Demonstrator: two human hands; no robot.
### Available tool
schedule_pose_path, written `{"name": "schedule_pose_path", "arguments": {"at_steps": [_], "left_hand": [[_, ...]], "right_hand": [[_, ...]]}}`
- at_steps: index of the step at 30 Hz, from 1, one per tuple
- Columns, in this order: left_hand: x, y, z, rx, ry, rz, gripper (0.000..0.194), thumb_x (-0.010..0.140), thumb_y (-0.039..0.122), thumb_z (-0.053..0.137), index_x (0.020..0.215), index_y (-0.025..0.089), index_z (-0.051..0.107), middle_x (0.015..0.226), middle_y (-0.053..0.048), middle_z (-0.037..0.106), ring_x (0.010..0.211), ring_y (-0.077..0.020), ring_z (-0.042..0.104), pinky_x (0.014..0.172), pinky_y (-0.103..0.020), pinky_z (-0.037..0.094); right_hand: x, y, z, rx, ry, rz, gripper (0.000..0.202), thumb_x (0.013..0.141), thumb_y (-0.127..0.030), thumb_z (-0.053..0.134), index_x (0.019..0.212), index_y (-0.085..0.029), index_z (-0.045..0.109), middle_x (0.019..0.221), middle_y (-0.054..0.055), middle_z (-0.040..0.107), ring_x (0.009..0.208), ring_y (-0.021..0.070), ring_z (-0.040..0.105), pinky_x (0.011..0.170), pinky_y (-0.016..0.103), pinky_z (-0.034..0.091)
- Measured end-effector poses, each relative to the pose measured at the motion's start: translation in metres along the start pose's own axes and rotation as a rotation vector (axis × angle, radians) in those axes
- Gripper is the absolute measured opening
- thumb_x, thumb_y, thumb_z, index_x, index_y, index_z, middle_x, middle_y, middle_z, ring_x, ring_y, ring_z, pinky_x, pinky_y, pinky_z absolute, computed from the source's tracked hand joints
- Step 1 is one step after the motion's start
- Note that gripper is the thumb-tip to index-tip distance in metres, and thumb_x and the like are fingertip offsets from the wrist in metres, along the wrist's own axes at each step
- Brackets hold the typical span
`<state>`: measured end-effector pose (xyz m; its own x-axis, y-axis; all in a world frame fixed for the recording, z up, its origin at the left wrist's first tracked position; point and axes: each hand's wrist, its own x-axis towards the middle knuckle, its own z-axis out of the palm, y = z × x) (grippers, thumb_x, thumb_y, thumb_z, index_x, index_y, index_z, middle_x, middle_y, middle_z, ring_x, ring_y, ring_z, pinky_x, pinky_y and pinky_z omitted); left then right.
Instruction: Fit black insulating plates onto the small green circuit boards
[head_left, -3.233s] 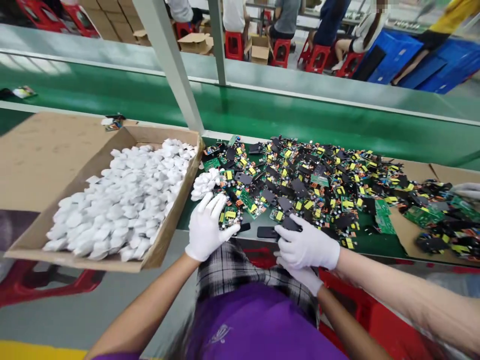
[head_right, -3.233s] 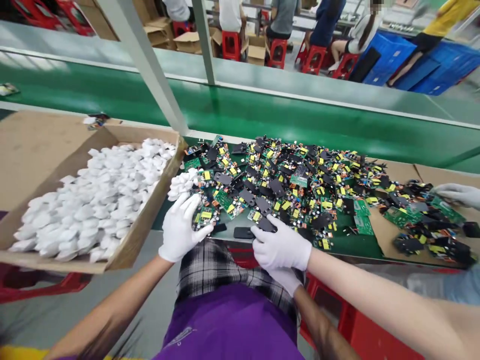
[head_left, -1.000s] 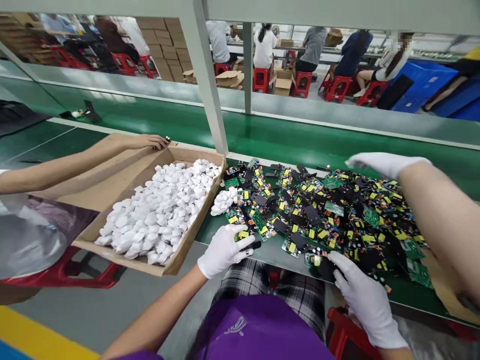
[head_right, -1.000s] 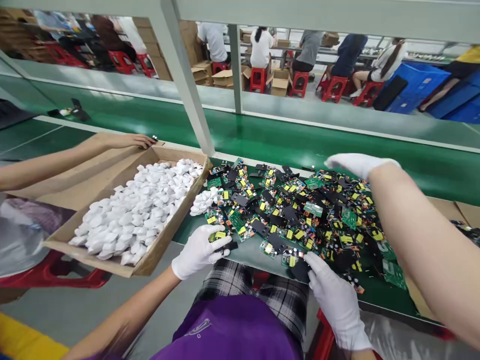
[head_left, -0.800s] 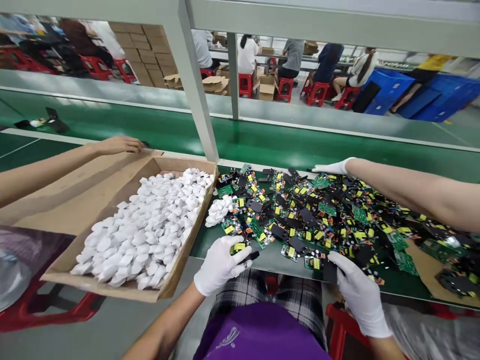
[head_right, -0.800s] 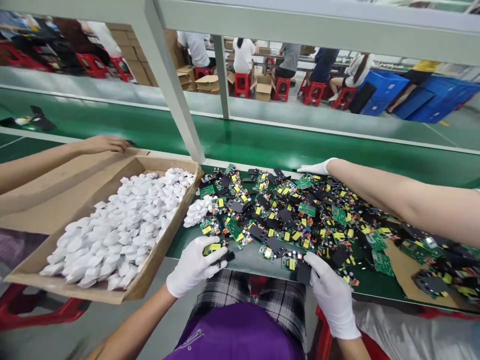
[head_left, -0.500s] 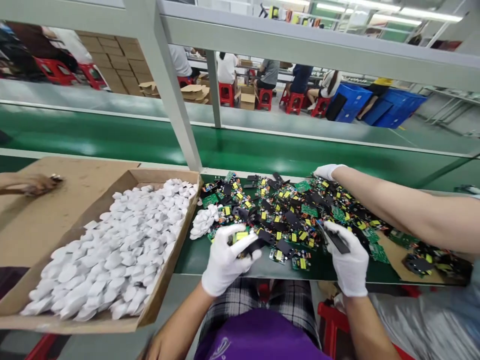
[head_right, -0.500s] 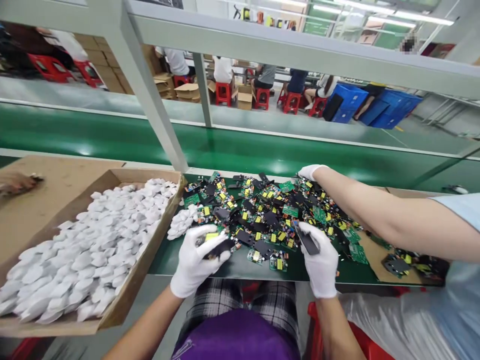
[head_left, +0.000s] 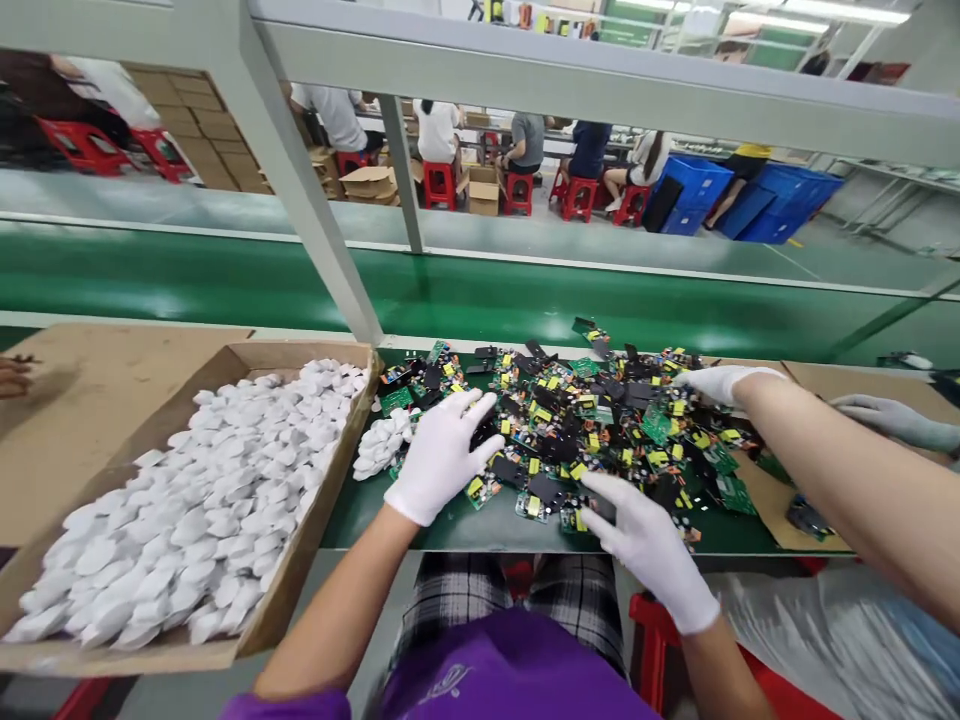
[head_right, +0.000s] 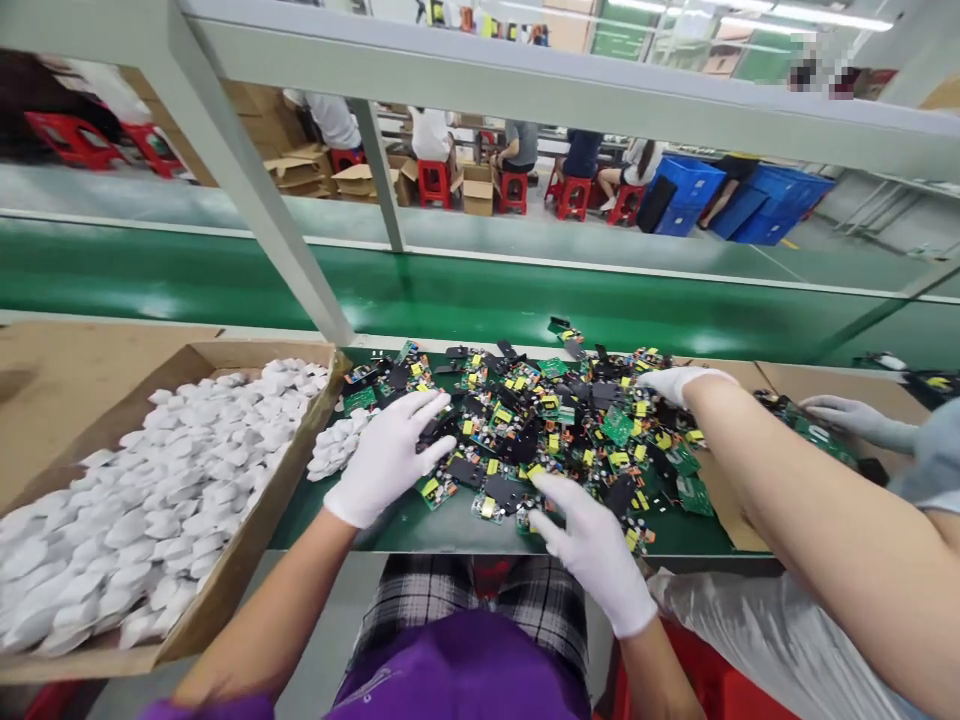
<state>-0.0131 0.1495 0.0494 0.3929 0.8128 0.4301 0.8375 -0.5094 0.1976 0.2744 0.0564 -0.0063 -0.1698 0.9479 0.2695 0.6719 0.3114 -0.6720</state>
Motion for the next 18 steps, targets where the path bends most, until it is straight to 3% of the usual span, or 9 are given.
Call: {"name": "schedule_pose_path", "arguments": {"at_steps": [3,5,7,12,18], "left_hand": [[-0.027,-0.033,-0.009,0.106,0.073,-0.165,0.045,0.088,0.035,0.062,0.129,0.017,0.062,0.127,-0.017,0.067,0.118,-0.0332,0.062,0.102,-0.049,0.051],[-0.041,-0.051,-0.010,0.152,0.091,-0.251,0.047,0.088,0.035,0.062,0.130,0.014,0.062,0.126,-0.019,0.067,0.117,-0.0347,0.062,0.102,-0.050,0.050],[-0.049,-0.062,-0.010,0.178,0.074,-0.335,0.052,0.086,0.035,0.062,0.132,0.012,0.059,0.128,-0.021,0.065,0.118,-0.0361,0.061,0.101,-0.051,0.051],[-0.056,-0.062,-0.014,0.182,-0.010,-0.453,0.051,0.087,0.025,0.055,0.135,0.009,0.057,0.135,-0.021,0.062,0.125,-0.0358,0.058,0.104,-0.049,0.048],[-0.061,-0.058,-0.010,0.138,-0.004,-0.453,0.046,0.088,0.020,0.055,0.134,0.010,0.059,0.133,-0.019,0.064,0.122,-0.0320,0.061,0.105,-0.046,0.048]], "right_hand": [[-0.024,0.008,0.014,-0.211,-0.085,0.024,0.043,0.089,-0.027,0.064,0.132,-0.027,0.061,0.135,0.006,0.065,0.108,0.0246,0.072,0.088,0.035,0.063],[-0.028,0.015,0.025,-0.333,-0.080,0.025,0.041,0.089,-0.025,0.064,0.130,-0.029,0.063,0.137,0.006,0.064,0.095,0.0244,0.076,0.073,0.033,0.065],[-0.027,0.021,0.034,-0.381,-0.033,-0.016,0.035,0.092,-0.025,0.061,0.126,-0.028,0.066,0.137,0.007,0.064,0.091,0.0234,0.076,0.070,0.031,0.065],[-0.022,0.024,0.037,-0.244,0.128,-0.145,0.029,0.097,-0.029,0.057,0.124,-0.024,0.066,0.124,0.010,0.070,0.104,0.0223,0.073,0.089,0.031,0.062],[-0.016,0.008,0.021,-0.007,0.276,-0.245,0.031,0.094,-0.024,0.062,0.125,-0.023,0.064,0.114,0.008,0.073,0.099,0.0204,0.073,0.093,0.034,0.061]]}}
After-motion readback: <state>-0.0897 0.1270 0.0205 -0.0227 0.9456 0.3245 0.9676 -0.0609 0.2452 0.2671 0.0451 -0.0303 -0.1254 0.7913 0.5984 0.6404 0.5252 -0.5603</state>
